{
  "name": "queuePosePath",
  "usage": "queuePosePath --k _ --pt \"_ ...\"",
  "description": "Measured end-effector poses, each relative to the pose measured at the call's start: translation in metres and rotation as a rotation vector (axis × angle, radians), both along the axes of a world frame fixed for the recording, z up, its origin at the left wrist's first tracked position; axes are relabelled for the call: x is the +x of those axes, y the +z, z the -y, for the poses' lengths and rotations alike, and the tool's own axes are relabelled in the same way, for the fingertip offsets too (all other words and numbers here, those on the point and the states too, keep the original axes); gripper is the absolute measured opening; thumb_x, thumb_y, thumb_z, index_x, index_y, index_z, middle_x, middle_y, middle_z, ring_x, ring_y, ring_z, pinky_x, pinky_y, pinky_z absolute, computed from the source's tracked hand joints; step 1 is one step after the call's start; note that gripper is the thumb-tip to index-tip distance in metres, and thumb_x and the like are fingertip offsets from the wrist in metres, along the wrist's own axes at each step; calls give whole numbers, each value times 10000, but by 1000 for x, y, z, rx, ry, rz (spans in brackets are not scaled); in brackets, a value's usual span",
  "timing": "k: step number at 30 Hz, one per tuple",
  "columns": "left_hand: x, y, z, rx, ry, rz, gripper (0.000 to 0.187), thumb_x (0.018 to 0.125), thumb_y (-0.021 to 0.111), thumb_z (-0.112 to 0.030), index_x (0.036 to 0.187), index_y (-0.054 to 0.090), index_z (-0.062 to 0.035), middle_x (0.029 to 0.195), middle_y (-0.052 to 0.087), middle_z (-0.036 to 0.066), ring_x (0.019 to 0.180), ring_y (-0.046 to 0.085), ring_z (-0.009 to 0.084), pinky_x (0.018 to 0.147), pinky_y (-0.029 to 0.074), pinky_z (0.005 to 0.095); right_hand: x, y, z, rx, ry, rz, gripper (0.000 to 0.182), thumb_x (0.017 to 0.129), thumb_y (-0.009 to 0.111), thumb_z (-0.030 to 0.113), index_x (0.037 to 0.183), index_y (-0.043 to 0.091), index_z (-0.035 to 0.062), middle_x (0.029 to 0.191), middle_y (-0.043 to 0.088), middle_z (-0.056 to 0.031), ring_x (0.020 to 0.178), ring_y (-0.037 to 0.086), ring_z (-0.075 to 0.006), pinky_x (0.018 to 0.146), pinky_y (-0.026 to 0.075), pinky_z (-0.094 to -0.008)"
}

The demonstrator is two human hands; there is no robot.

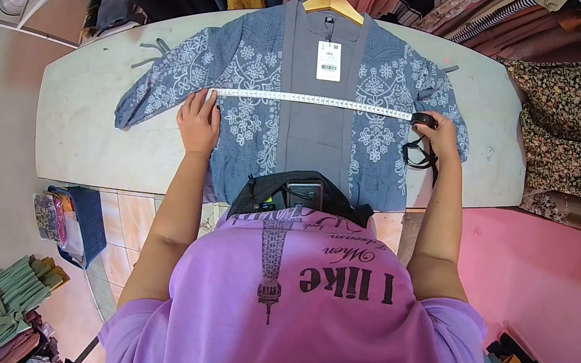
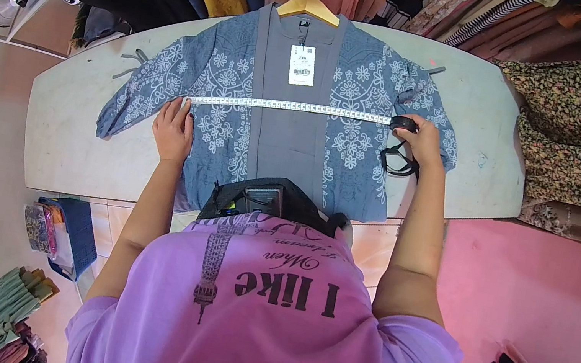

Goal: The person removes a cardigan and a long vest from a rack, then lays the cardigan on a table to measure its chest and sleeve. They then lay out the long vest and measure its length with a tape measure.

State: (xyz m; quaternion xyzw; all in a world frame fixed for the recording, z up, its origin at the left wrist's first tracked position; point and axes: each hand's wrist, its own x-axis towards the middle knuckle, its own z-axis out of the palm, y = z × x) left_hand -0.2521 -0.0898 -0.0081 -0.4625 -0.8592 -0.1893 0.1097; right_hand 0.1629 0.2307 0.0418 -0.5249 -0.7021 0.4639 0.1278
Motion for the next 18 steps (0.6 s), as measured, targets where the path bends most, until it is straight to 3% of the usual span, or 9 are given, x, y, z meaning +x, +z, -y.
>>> queuePosePath --k 18 --pt "1 2 0 5 1 10 314 850 568 -212 1156 624 -172 1257 542 31 1208 441 264 1002 297 429 1 -1 -1 58 34 27 291 675 725 -24 956 678 37 780 658 -44 688 604 -116 627 486 -257"
